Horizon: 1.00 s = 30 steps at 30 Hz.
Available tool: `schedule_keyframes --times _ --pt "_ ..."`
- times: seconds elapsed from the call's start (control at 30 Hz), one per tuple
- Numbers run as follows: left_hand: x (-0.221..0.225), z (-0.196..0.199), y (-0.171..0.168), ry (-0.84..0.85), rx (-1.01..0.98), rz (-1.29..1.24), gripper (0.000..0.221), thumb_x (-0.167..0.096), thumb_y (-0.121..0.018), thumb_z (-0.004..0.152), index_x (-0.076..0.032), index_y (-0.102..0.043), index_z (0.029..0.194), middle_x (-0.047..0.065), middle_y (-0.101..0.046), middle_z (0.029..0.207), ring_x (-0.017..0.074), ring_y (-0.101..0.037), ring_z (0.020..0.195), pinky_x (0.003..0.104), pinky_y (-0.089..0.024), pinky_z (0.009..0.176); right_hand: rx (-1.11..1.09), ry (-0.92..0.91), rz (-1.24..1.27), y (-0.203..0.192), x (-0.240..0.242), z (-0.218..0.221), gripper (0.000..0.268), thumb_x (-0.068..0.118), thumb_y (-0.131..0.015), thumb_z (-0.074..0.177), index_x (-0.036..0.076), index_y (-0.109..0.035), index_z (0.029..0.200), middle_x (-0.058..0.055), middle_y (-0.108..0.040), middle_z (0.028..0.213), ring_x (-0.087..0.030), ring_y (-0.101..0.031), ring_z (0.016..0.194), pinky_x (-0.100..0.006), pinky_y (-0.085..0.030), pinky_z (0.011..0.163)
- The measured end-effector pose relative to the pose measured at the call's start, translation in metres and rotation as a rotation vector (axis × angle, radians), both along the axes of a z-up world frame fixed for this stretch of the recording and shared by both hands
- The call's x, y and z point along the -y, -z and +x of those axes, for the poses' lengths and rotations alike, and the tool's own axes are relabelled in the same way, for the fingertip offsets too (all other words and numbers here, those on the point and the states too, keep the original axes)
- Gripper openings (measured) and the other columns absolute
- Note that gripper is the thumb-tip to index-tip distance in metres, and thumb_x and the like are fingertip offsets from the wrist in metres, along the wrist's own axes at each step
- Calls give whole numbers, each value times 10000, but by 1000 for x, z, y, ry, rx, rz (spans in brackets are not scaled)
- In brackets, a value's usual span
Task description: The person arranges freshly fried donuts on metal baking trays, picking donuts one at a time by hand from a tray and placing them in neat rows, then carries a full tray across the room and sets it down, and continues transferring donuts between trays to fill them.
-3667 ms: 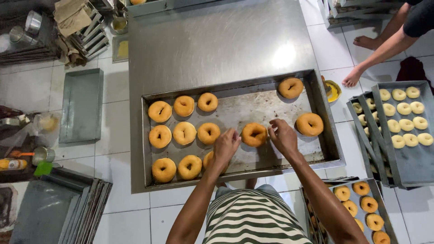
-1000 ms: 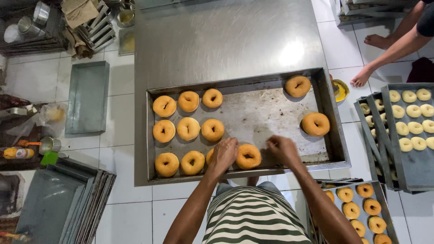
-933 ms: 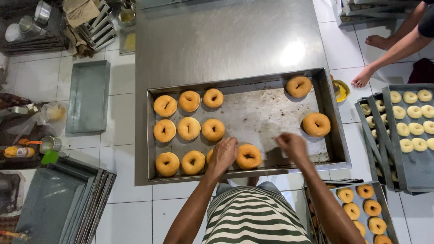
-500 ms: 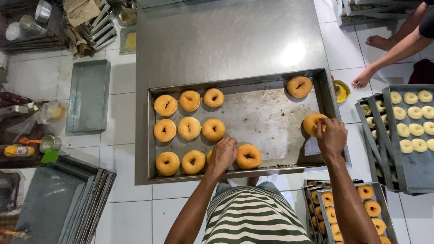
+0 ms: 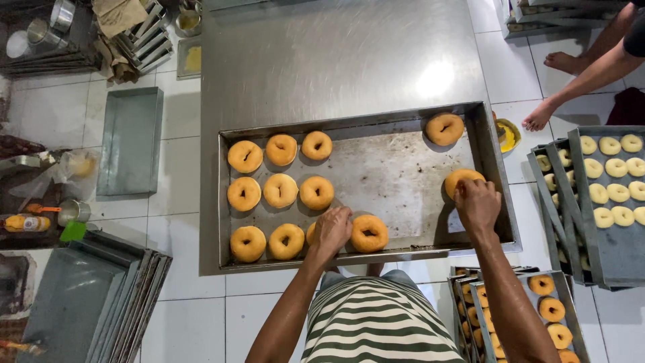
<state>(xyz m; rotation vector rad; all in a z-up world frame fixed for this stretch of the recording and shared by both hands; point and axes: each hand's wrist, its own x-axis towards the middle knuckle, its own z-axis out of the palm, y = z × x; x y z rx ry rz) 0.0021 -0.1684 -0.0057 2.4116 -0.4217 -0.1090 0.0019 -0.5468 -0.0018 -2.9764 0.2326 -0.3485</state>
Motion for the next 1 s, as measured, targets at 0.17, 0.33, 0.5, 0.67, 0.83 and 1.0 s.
schedule_keyframes --times 0.17,0.33,0.5,0.67,0.83,1.0 --pt "2 0 1 28 -17 9 127 -87 -667 845 -23 -685 953 187 -712 919 378 -678 918 487 -525 834 -5 -53 0 11 -14 6 226 276 -736 901 149 -765 1086 -93 -728 1070 -330 -626 1049 -480 -471 846" --pt "3 0 -1 29 -28 7 88 -92 -664 844 -29 -691 899 177 -714 864 369 -687 887 482 -528 827 -73 -84 0 5 -48 12 222 302 -743 895 155 -762 1061 -101 -720 1030 -332 -633 1008 -490 -482 817" --pt "4 0 -4 27 -89 25 114 -109 -653 855 -32 -700 925 184 -725 887 377 -690 902 490 -529 820 -83 -195 68 -5 -87 14 178 228 -732 864 162 -742 1029 -74 -717 1035 -312 -638 1001 -480 -486 810" --pt "4 1 -1 32 -88 34 118 -107 -654 843 -36 -705 923 183 -728 882 378 -692 903 494 -530 820 -79 -286 80 -14 -125 17 205 222 -722 838 154 -730 1032 -66 -715 1047 -302 -625 1018 -456 -482 822" --pt "3 2 -1 31 -78 41 124 -105 -656 836 -40 -710 927 183 -730 879 374 -698 891 488 -537 822 -50 -375 110 -4 -150 18 207 216 -707 854 149 -729 1048 -72 -710 1028 -291 -629 1023 -443 -488 838" --pt "1 4 8 23 -20 35 123 -94 -649 833 -53 -720 924 177 -730 891 379 -697 889 487 -539 811 -71 -488 219 -14 -167 13 291 178 -710 851 114 -733 1134 -94 -716 1085 -326 -643 1008 -456 -507 803"
